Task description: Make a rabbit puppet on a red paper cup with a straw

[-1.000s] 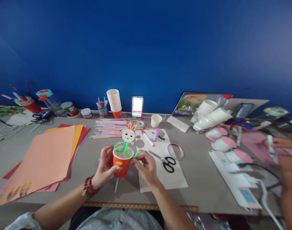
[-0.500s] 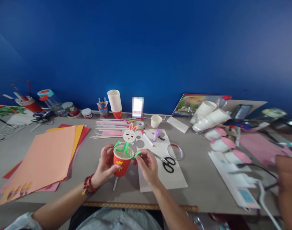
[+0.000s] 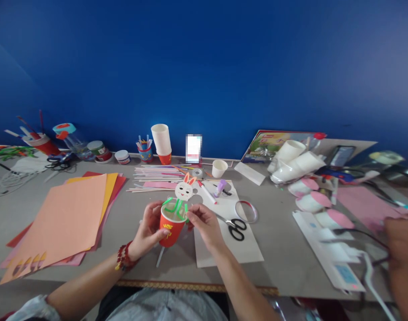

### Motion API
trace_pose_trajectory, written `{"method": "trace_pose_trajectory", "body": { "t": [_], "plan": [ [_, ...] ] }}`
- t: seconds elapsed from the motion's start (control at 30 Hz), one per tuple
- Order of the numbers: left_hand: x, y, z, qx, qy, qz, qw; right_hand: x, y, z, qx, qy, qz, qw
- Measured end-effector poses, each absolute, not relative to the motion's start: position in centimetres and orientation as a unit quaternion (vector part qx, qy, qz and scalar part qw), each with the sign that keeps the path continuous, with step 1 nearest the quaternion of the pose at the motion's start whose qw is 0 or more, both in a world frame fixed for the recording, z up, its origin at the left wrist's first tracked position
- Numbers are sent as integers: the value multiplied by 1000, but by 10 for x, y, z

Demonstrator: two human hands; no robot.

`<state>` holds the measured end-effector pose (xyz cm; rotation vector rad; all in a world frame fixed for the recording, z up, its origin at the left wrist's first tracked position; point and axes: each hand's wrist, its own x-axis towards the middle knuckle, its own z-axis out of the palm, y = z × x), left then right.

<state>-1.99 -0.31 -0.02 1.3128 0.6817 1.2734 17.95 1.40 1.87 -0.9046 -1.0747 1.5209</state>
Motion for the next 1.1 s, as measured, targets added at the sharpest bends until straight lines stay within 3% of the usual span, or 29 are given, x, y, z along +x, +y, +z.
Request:
{"method": "trace_pose_trajectory", "body": {
  "t": [0.53,0.8,1.1],
  "plan": [
    [-22,-3,-6,568,323,510,559,183,19,9,-360,-467,636,497],
    [-18,7,-2,418,365,532,640,181,18,13,-402,-441,625,503],
    [-23,15,-1,413,381,566,603,183,17,-5,-448,-533,567,441]
  ]
}}
